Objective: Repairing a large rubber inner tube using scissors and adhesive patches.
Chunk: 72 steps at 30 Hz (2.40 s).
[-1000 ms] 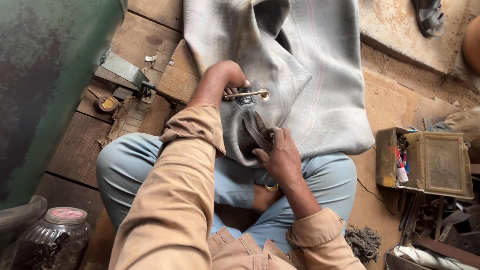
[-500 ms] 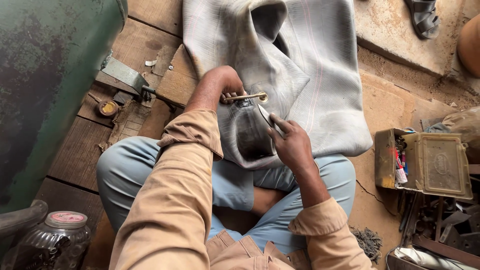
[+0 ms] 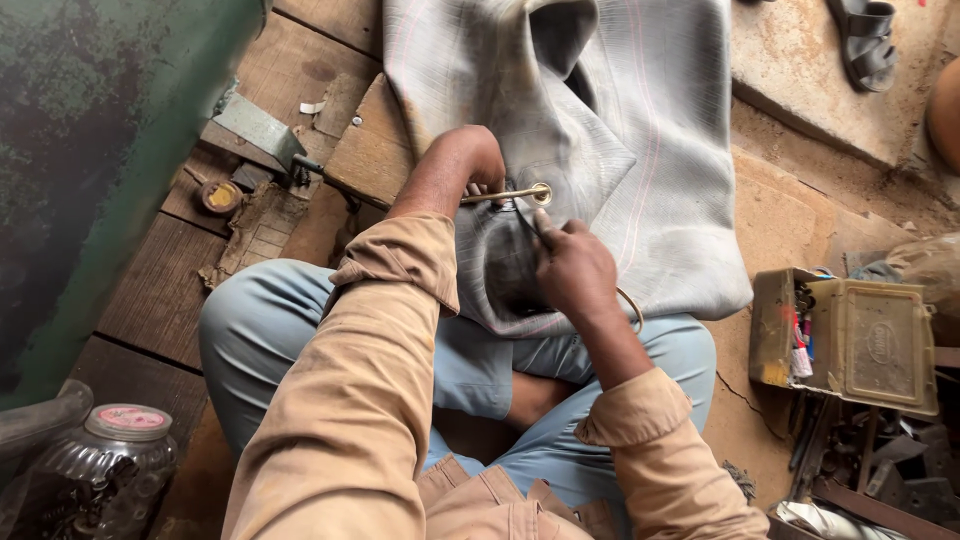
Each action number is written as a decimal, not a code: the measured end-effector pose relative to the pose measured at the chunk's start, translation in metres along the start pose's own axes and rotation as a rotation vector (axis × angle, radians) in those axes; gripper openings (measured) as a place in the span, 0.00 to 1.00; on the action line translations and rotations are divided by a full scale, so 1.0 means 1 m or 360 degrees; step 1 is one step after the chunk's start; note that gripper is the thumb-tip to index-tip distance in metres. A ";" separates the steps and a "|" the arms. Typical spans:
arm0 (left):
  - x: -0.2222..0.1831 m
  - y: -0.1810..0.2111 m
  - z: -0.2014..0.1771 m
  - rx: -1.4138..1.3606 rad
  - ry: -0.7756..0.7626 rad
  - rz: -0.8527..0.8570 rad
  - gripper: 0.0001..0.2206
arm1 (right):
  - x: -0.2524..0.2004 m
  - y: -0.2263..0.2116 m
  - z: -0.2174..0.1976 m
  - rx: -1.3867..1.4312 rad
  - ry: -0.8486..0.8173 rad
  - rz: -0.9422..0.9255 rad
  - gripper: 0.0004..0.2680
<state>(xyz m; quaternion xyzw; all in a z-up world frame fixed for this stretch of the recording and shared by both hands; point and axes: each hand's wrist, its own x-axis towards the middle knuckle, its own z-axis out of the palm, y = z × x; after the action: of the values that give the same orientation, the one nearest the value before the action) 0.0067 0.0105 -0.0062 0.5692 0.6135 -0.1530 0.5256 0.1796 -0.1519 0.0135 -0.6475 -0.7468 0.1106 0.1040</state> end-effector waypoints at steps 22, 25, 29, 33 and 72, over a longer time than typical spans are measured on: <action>0.022 0.007 0.013 0.0447 0.0377 0.0107 0.14 | 0.000 0.011 0.026 -0.0141 -0.0024 -0.0119 0.17; 0.015 0.005 0.008 0.0529 0.0261 0.0087 0.15 | 0.004 0.018 0.012 0.0197 -0.0070 0.0000 0.15; -0.008 -0.003 0.008 0.0230 0.0398 0.0124 0.15 | 0.006 0.038 0.027 0.1005 -0.0073 0.0059 0.15; -0.015 -0.021 0.019 0.0014 0.0557 0.0262 0.18 | -0.004 0.016 0.019 0.0854 -0.0002 0.0197 0.16; -0.028 -0.022 0.015 -0.0187 0.0627 0.0318 0.12 | 0.019 0.007 -0.009 0.0675 -0.0426 0.0288 0.18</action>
<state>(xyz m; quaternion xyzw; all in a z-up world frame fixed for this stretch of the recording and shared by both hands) -0.0108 -0.0235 0.0017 0.6145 0.6527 0.0497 0.4404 0.1861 -0.1319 0.0202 -0.6549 -0.6531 0.3581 0.1275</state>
